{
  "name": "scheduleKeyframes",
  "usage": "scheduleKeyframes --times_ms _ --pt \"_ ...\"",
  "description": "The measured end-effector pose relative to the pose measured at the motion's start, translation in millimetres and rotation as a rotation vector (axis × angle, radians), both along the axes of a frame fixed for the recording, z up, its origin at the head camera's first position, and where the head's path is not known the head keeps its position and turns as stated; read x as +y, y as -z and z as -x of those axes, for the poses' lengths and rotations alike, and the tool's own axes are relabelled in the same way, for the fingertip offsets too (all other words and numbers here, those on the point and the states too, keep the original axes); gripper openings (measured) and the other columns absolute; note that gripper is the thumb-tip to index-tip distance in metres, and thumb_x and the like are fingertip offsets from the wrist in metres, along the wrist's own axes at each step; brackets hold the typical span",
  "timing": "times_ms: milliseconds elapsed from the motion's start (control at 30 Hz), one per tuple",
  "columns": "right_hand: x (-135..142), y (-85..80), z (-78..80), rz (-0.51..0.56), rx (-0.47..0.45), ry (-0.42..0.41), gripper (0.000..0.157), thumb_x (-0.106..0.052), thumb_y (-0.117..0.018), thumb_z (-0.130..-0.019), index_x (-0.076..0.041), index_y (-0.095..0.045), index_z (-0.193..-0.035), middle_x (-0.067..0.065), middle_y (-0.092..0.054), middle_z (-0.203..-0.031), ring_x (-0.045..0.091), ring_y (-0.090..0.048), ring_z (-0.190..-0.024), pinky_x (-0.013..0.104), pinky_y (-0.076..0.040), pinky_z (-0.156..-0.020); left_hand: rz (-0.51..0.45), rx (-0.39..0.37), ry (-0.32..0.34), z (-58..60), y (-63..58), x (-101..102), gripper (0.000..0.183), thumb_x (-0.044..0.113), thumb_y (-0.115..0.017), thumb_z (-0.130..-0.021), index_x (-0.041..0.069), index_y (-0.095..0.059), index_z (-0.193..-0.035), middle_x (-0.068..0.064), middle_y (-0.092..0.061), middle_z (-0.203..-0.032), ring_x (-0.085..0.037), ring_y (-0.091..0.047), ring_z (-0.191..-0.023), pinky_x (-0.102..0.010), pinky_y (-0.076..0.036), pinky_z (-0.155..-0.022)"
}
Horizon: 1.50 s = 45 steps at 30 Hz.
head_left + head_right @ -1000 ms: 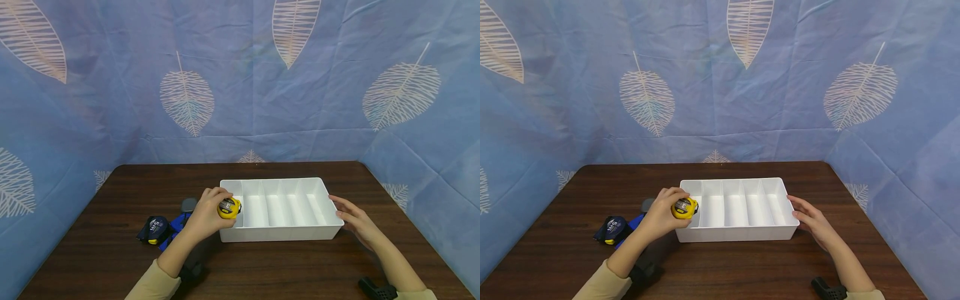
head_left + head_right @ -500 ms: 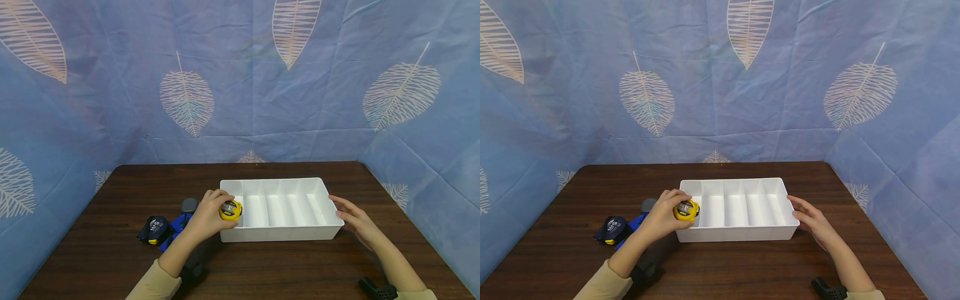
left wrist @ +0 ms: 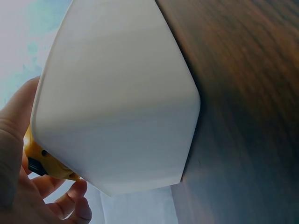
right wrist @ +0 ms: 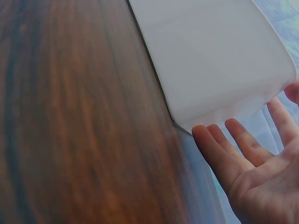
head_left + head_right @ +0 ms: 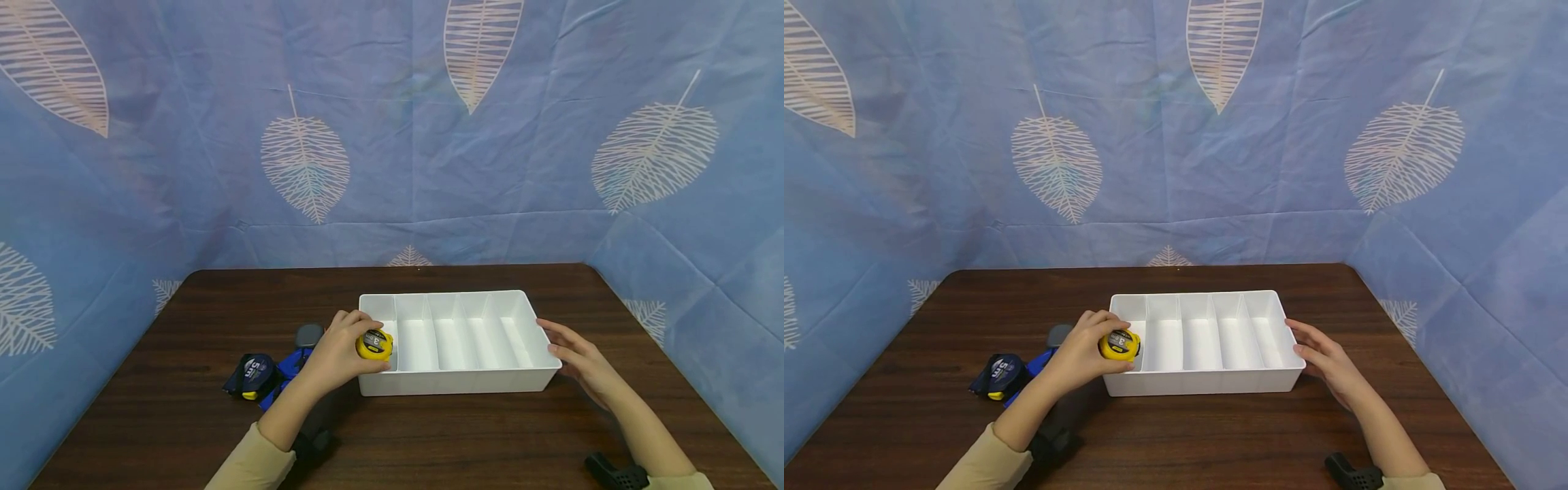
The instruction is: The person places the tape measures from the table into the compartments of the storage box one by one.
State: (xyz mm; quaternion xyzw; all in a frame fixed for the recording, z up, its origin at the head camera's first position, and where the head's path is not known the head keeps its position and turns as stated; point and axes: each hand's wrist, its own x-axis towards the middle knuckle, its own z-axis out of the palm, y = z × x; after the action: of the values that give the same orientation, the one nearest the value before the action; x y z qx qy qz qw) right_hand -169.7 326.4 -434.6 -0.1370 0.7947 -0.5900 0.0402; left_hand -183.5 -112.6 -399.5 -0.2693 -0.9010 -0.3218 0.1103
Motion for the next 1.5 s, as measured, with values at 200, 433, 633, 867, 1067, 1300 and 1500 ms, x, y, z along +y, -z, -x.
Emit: scheduleKeyframes --times_ms 200,433,633,867,1067,1300,1500 --pt "0.3 1.0 0.3 0.013 -0.004 -0.001 0.048 -0.011 -0.044 -0.101 -0.01 -0.034 -0.148 -0.014 -0.044 -0.127 0.003 -0.055 -0.105 0.033 -0.051 -0.077 -0.021 -0.014 0.037 1.5 2.3 -0.6 0.06 0.037 -0.088 -0.066 0.012 -0.068 -0.118 0.002 -0.056 -0.11 -0.019 -0.044 -0.105 -0.04 -0.04 -0.079" --pt "0.4 1.4 0.1 0.0 0.001 0.008 0.048 -0.012 -0.045 -0.101 -0.009 -0.034 -0.148 0.0 -0.042 -0.133 0.003 -0.055 -0.106 0.034 -0.051 -0.077 0.011 -0.091 0.069 1.9 3.2 -0.3 0.05 0.031 -0.082 -0.075 0.009 -0.067 -0.118 0.001 -0.059 -0.108 -0.019 -0.049 -0.107 -0.04 -0.048 -0.082" --pt "1.0 1.1 0.9 0.001 -0.001 0.003 0.048 -0.014 -0.044 -0.101 -0.009 -0.034 -0.148 -0.01 -0.045 -0.128 0.005 -0.056 -0.104 0.034 -0.051 -0.078 0.059 -0.091 0.083 3.6 4.1 -1.9 0.051 0.034 -0.081 -0.076 0.01 -0.067 -0.118 -0.001 -0.06 -0.115 -0.022 -0.049 -0.112 -0.044 -0.046 -0.09" --pt "2.7 2.2 2.2 -0.007 -0.005 0.004 0.049 -0.016 -0.045 -0.102 -0.007 -0.033 -0.148 -0.015 -0.046 -0.125 0.005 -0.056 -0.104 0.036 -0.05 -0.078 0.067 -0.095 0.114 4.7 5.6 -4.4 0.05 0.038 -0.077 -0.08 0.012 -0.065 -0.121 -0.003 -0.059 -0.122 -0.023 -0.049 -0.115 -0.045 -0.044 -0.093" --pt "2.9 2.9 2.5 -0.005 -0.004 -0.002 0.049 -0.016 -0.044 -0.102 -0.006 -0.032 -0.148 -0.013 -0.045 -0.126 0.004 -0.055 -0.106 0.035 -0.05 -0.079 0.078 -0.105 0.137 4.1 5.2 -7.0 0.048 0.038 -0.074 -0.083 0.013 -0.064 -0.123 -0.005 -0.056 -0.127 -0.026 -0.047 -0.12 -0.049 -0.04 -0.097" --pt "2.3 2.1 1.9 -0.001 -0.002 -0.001 0.049 -0.015 -0.044 -0.102 -0.006 -0.032 -0.148 -0.01 -0.044 -0.129 0.004 -0.055 -0.106 0.035 -0.051 -0.079 0.11 -0.088 0.165 4.2 3.5 -9.6 0.049 0.037 -0.072 -0.085 0.011 -0.062 -0.126 -0.007 -0.054 -0.131 -0.028 -0.044 -0.125 -0.054 -0.035 -0.101" --pt "2.4 2.7 1.4 0.004 0.003 -0.007 0.049 -0.014 -0.044 -0.102 -0.007 -0.033 -0.148 -0.014 -0.045 -0.127 0.004 -0.055 -0.106 0.035 -0.05 -0.078 0.138 -0.052 0.158 3.6 2.3 -10.2 0.048 0.036 -0.072 -0.085 0.01 -0.064 -0.124 -0.006 -0.055 -0.131 -0.028 -0.042 -0.127 -0.057 -0.032 -0.101"
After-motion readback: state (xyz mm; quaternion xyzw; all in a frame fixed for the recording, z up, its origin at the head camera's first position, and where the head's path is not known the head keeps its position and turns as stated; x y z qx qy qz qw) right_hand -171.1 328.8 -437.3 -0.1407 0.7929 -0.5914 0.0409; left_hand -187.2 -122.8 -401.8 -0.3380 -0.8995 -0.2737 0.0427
